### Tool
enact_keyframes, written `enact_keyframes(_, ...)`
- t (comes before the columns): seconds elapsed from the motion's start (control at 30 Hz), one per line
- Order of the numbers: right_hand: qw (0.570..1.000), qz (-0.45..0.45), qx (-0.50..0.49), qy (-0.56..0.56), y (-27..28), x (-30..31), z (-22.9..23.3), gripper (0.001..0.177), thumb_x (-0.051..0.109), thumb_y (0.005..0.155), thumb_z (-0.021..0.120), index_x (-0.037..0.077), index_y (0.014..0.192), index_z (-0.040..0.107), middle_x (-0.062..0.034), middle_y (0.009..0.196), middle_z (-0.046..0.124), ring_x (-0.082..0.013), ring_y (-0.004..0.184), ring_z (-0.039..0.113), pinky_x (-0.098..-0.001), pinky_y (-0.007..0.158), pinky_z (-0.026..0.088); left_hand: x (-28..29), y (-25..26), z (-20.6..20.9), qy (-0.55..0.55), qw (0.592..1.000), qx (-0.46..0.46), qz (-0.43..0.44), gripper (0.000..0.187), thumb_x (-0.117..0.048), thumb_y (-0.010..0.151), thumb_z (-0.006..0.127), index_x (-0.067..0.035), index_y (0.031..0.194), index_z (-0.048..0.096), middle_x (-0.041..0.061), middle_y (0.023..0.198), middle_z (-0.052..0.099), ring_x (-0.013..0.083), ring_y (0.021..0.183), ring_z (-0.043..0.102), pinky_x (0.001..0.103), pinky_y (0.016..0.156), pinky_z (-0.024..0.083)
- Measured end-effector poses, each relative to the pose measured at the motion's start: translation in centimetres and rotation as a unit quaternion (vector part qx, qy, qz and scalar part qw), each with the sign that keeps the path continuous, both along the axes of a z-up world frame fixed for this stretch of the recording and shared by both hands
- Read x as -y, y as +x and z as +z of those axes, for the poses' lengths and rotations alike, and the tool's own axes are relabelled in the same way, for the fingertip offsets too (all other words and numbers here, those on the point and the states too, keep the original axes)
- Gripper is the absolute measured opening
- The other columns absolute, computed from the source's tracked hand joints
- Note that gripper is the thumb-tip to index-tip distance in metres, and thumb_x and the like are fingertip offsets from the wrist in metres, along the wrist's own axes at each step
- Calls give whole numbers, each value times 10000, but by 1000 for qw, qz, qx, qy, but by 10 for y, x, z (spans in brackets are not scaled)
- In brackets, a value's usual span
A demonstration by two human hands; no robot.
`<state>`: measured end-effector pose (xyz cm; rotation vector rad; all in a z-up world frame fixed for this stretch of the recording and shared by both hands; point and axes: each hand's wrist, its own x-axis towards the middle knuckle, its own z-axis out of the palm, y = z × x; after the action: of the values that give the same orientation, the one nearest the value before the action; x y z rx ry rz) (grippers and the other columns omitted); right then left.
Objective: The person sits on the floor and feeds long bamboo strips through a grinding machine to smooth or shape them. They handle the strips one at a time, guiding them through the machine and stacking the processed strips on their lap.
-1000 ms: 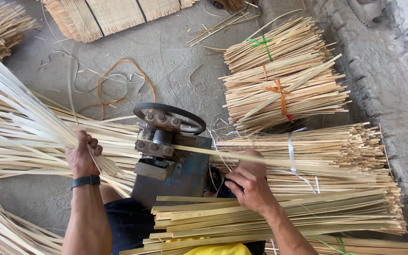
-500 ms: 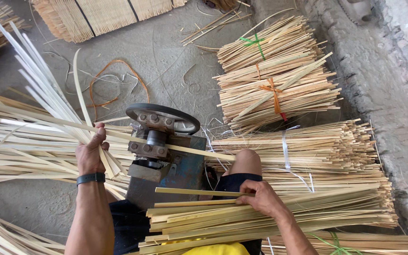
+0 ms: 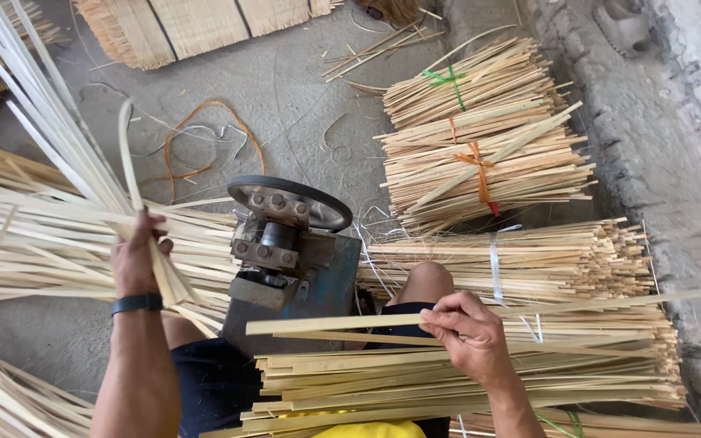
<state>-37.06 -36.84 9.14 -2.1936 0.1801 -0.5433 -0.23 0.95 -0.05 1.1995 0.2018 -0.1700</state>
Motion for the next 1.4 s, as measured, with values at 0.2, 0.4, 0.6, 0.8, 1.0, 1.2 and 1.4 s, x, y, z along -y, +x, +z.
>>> enact_keyframes(0.2,996,-12,-68,-58,13,2,1,256,58,725,847,152,962,821,15,864,701,-123,791,681,-248,643,610,-107,-37,-12,42,997,36,61,243,-242,1148,647,-27,1182,538,48,902,598,163,760,619,315,633,597)
enact_keyframes(0.4,992,-12,-109,59,-3,9,-40,199,63,847,742,99,1033,802,1,884,750,-108,787,751,-234,711,649,-245,-132,-57,216,958,24,186,326,-181,1214,624,60,1026,509,120,860,610,161,639,568,299,550,474)
enact_keyframes(0.6,980,-112,-164,-19,-22,30,-66,192,214,805,802,143,982,821,-7,890,771,-111,790,731,-253,695,637,-307,-226,-82,360,865,-92,336,332,-151,1137,661,75,1138,418,154,995,636,200,760,615,330,569,524)
enact_keyframes(0.8,970,-164,-151,-96,-30,62,-63,219,298,837,801,164,1011,792,19,880,744,-83,777,727,-262,643,625,-270,-224,-73,405,825,-202,338,385,-190,1082,692,52,1239,438,172,1107,628,237,892,619,360,688,534)
enact_keyframes(1.0,944,-111,-155,-271,-9,61,-67,251,321,758,861,153,942,829,10,756,741,-127,630,598,-348,689,444,-226,-194,-76,451,823,-231,257,485,-228,1026,723,30,1340,458,191,1219,621,274,1023,623,390,808,543)
enact_keyframes(1.2,974,-53,-106,-194,52,12,-80,236,283,842,818,147,1035,814,-34,942,775,-157,776,675,-363,775,562,-190,-165,-58,514,828,-171,141,611,-267,970,754,7,1442,478,210,1331,613,311,1155,627,419,927,552)
enact_keyframes(1.4,975,45,-40,-214,53,-32,-65,228,228,839,788,112,1035,788,-94,1079,776,-261,1043,716,-438,982,538,-53,-65,-7,387,917,89,-34,641,-231,944,737,43,1446,448,240,1358,619,305,1233,629,404,1001,557)
